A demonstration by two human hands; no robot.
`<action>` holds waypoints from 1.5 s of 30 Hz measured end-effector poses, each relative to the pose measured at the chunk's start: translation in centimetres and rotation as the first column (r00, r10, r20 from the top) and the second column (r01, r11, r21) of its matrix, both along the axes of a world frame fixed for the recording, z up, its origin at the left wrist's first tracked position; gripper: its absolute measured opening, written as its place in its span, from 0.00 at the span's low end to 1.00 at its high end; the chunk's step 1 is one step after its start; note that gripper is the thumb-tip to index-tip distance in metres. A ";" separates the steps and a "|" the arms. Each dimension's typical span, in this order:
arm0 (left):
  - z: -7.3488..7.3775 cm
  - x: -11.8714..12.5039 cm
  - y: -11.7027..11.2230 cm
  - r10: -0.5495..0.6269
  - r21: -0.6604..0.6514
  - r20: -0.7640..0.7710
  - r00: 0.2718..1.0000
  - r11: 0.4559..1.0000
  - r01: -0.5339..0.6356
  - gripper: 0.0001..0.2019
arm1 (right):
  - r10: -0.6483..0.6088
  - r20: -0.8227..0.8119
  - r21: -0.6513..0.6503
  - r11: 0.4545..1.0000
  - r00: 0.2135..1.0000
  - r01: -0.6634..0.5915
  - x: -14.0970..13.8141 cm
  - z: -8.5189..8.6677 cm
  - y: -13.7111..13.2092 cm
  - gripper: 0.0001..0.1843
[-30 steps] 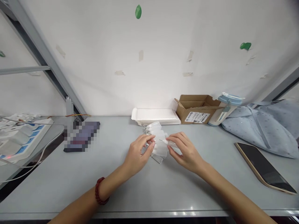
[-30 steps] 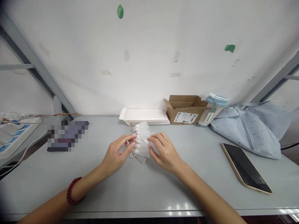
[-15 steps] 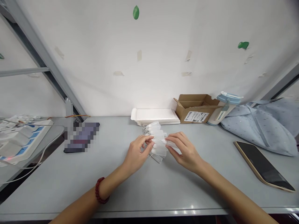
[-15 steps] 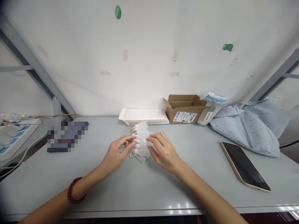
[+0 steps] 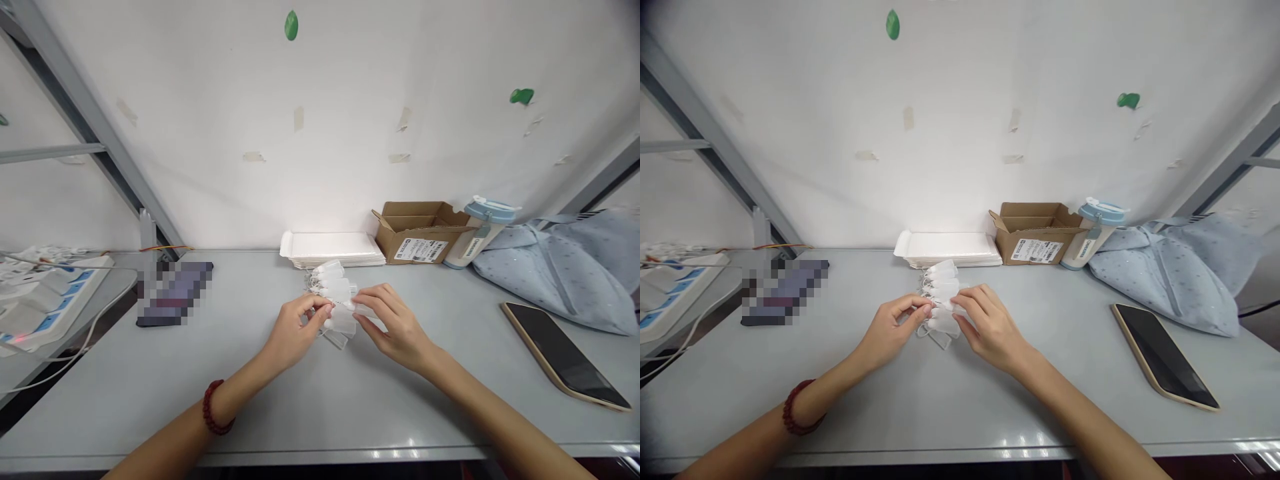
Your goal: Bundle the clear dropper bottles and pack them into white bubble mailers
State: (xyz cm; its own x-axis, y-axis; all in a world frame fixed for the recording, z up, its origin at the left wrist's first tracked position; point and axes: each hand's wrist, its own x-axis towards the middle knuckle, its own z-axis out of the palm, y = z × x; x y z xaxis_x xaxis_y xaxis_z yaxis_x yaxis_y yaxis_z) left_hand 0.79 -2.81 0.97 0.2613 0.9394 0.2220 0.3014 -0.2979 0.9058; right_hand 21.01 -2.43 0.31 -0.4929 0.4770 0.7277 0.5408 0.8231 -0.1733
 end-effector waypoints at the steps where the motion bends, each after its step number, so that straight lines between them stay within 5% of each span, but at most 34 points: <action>1: 0.0 0.0 0.0 -0.017 -0.036 0.038 0.999 0.999 0.018 0.10 | 0.003 0.003 -0.001 1.000 1.000 -0.003 0.0 0.0 0.0 0.17; 7: -0.1 -0.2 0.3 -0.064 -0.199 0.202 0.977 0.974 0.104 0.13 | 0.042 0.029 -0.012 0.999 0.999 -0.041 -0.1 0.1 -0.4 0.17; 18: 0.0 -0.3 0.5 -0.077 -0.266 0.270 0.960 0.952 0.151 0.13 | 0.051 0.045 -0.021 0.998 0.998 -0.051 -0.2 0.2 -0.5 0.14; 34: 0.1 0.7 -1.2 -0.072 -0.166 0.115 0.991 0.982 0.090 0.12 | 0.086 -0.015 -0.035 0.996 0.996 -0.087 -0.6 0.1 -1.3 0.12; 45: -0.2 1.0 -2.0 -0.075 -0.190 0.158 0.985 0.976 0.105 0.13 | 0.058 -0.067 -0.079 0.995 0.996 -0.063 -1.3 -0.3 -2.0 0.09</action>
State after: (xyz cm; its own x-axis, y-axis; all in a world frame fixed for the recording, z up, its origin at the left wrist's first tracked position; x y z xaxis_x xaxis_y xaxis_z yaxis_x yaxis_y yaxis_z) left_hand 1.74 -4.83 0.74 0.3248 0.9426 0.0780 0.1385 -0.1290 0.9819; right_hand 19.67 -4.40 0.01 -0.4756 0.5061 0.7195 0.4758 0.8359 -0.2736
